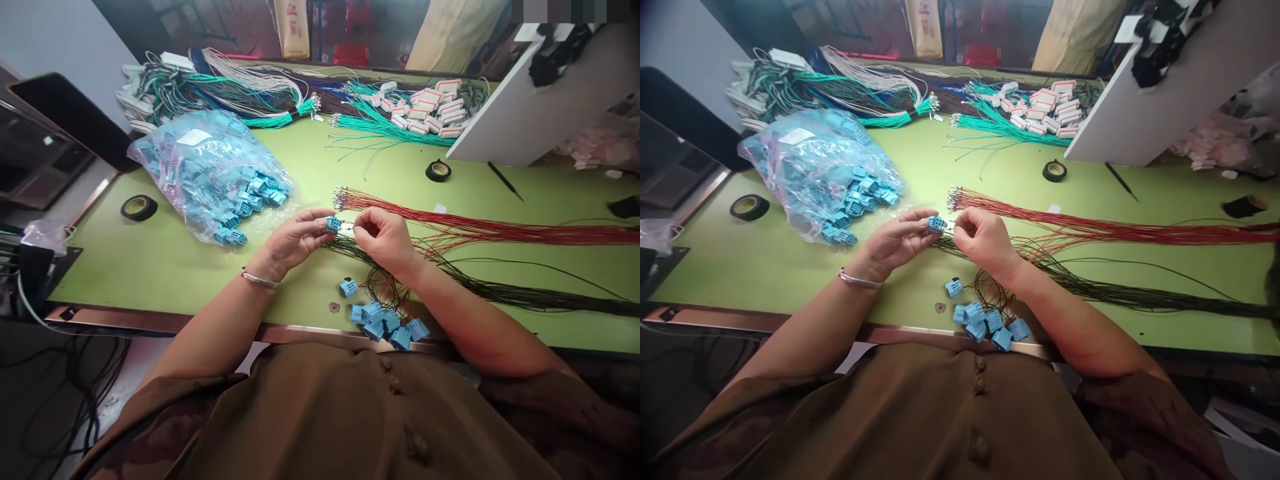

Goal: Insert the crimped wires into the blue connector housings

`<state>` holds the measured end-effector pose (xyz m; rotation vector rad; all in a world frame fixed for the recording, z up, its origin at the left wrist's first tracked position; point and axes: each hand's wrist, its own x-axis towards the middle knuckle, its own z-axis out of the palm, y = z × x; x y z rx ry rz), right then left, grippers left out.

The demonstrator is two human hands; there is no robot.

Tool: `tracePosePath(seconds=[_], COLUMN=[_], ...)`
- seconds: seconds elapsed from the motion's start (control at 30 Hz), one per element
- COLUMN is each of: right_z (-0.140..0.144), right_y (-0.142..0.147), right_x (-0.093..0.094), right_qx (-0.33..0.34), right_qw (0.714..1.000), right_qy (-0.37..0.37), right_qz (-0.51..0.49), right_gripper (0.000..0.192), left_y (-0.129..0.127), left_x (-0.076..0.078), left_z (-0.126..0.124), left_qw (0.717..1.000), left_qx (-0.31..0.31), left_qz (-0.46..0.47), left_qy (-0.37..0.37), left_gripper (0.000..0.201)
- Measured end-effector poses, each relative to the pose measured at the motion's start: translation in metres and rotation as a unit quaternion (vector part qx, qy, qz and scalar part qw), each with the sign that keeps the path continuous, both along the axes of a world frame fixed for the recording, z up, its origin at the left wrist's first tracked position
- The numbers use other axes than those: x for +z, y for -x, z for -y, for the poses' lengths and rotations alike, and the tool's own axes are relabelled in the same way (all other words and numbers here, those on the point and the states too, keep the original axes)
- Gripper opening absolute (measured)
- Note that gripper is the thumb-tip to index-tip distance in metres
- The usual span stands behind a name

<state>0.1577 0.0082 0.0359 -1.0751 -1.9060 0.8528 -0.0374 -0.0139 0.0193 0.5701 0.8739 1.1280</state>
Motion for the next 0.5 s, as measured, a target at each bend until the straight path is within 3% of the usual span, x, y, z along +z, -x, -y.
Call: tracePosePath(seconds=[0.13, 0.5], right_z=[-0.0005, -0.0013], right_y=[-0.0031, -0.0043], right_x=[-0.0058, -0.0058], right_qx=[-0.011, -0.007], right_qw=[0.994, 0.979], right_qy=[-0.094, -0.165], right_qz=[0.058, 0.123], right_gripper=[0.006, 0.011], left_y=[-0.0016, 0.0007], left_x=[0.0002, -0.0003], left_z=[0.0009, -0.0003], left_qw=[1.0, 1.0], left_qx=[0.002, -0.016], left_qz=[-0.002, 0.001], left_qy=[-0.001, 0.001], left_gripper=[0.023, 0.024])
